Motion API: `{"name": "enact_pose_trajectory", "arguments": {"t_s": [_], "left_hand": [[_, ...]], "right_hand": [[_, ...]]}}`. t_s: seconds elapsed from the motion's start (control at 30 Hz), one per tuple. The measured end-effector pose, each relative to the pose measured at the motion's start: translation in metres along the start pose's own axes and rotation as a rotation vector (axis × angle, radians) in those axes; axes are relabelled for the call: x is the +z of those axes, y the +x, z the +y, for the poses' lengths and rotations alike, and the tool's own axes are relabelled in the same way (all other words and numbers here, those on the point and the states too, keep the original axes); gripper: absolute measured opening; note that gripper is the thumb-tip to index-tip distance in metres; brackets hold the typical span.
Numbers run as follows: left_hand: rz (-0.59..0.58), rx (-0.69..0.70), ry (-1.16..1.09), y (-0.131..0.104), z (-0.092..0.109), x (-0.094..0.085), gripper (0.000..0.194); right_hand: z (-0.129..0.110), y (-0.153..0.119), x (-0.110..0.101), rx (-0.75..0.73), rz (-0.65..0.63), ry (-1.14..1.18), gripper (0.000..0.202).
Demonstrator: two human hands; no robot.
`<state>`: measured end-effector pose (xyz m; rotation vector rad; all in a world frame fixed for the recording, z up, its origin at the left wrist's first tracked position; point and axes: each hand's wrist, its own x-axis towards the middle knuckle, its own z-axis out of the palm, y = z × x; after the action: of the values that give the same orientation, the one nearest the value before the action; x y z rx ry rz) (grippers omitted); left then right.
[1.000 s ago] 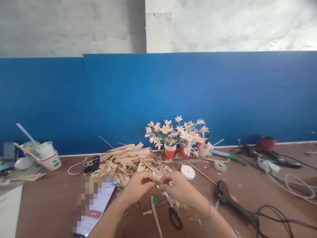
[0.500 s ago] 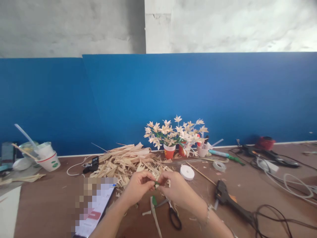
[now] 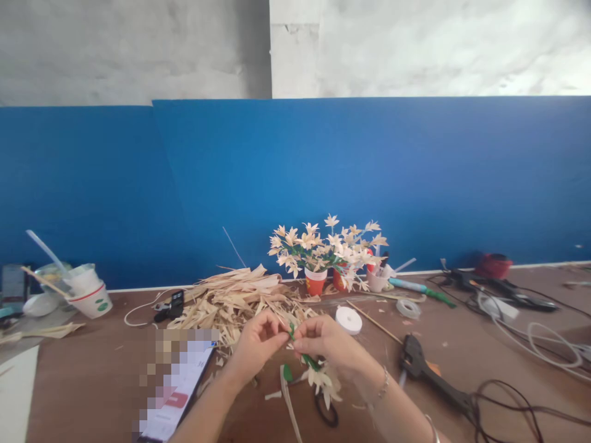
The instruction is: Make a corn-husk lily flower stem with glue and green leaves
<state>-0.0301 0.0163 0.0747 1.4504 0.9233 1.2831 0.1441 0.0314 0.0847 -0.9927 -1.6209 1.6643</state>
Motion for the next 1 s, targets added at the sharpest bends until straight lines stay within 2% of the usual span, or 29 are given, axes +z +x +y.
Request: {"name": "enact_pose_trajectory", "arguments": {"t_s": [0.17, 0.33, 0.47, 0.77, 0.9, 1.0], "left_hand": [[0.013, 0.167, 0.076, -0.002, -0.005, 0.003, 0.007], [0.094, 0.258, 0.198, -0.003, -0.01, 0.002, 0.008], [0.149, 0.301, 0.259, -0.003, -0.014, 0.002, 0.008], [0.225, 0.128, 0.172, -0.004, -0.017, 0.012, 0.008], [0.264, 0.051, 0.081, -0.004, -0.015, 0.016, 0.009], [0.292, -0.023, 0.01, -0.004, -0.014, 0.018, 0.01]], "right_hand": [[-0.003, 0.0, 0.005, -0.103, 0.123, -0.077, 0.015], [-0.004, 0.001, 0.009, -0.171, 0.254, -0.169, 0.007], [-0.005, 0.002, 0.012, -0.194, 0.281, -0.215, 0.005], [0.003, 0.0, 0.02, -0.459, 0.464, -0.697, 0.01], [0.01, 0.003, 0.025, -0.467, 0.489, -0.708, 0.012], [0.013, 0.006, 0.029, -0.397, 0.51, -0.638, 0.01]]}}
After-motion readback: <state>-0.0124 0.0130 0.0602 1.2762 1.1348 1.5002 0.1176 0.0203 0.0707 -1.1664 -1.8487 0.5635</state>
